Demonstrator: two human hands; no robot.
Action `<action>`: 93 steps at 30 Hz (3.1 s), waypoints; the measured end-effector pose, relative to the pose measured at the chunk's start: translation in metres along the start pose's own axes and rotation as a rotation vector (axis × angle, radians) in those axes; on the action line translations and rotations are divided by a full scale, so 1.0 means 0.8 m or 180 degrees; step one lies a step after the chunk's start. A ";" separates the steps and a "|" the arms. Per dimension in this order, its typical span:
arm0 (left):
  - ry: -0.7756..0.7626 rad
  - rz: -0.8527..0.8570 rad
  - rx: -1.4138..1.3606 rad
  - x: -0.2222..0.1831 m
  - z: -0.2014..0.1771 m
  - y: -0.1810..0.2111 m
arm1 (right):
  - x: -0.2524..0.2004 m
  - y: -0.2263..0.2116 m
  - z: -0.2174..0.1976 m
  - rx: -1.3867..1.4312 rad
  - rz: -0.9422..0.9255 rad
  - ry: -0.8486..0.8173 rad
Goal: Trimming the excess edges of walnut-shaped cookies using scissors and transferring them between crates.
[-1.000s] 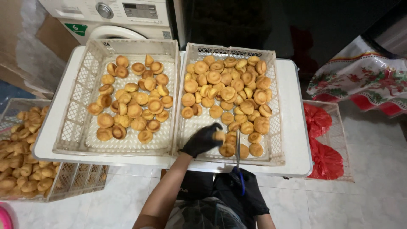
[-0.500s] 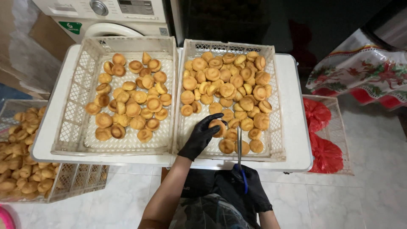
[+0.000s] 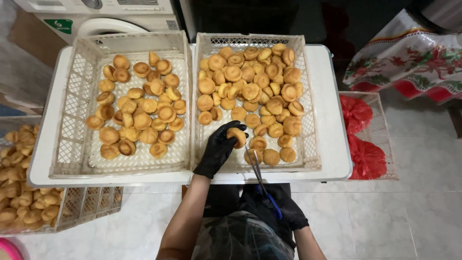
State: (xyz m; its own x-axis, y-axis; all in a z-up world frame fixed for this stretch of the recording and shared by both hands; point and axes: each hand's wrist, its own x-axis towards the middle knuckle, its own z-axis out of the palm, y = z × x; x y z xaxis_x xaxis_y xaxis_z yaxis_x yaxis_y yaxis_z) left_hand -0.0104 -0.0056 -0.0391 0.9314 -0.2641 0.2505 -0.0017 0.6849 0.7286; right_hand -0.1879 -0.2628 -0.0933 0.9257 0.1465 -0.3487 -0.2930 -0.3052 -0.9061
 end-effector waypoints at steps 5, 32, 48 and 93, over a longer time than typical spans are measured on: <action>0.0162 -0.0134 0.0470 -0.004 -0.014 -0.007 | -0.001 -0.075 0.004 -0.0168 -0.0976 -0.0435; -0.0430 -0.1534 0.0191 0.021 0.024 0.018 | 0.023 -0.051 0.014 0.2070 -0.0295 0.0374; -0.1861 -0.0588 0.3536 0.024 0.028 -0.015 | 0.022 -0.084 0.024 0.1947 0.0445 0.0814; -0.1820 0.0493 0.5283 0.039 0.010 -0.111 | 0.028 -0.050 0.005 0.1042 -0.0638 0.0449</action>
State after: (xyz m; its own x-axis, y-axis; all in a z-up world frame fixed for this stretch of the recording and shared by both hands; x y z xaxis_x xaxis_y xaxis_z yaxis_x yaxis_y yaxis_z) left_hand 0.0158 -0.0805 -0.0910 0.6547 -0.7019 0.2806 -0.7433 -0.5304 0.4076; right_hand -0.1564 -0.2440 -0.0660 0.9893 0.0353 -0.1419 -0.1431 0.0353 -0.9891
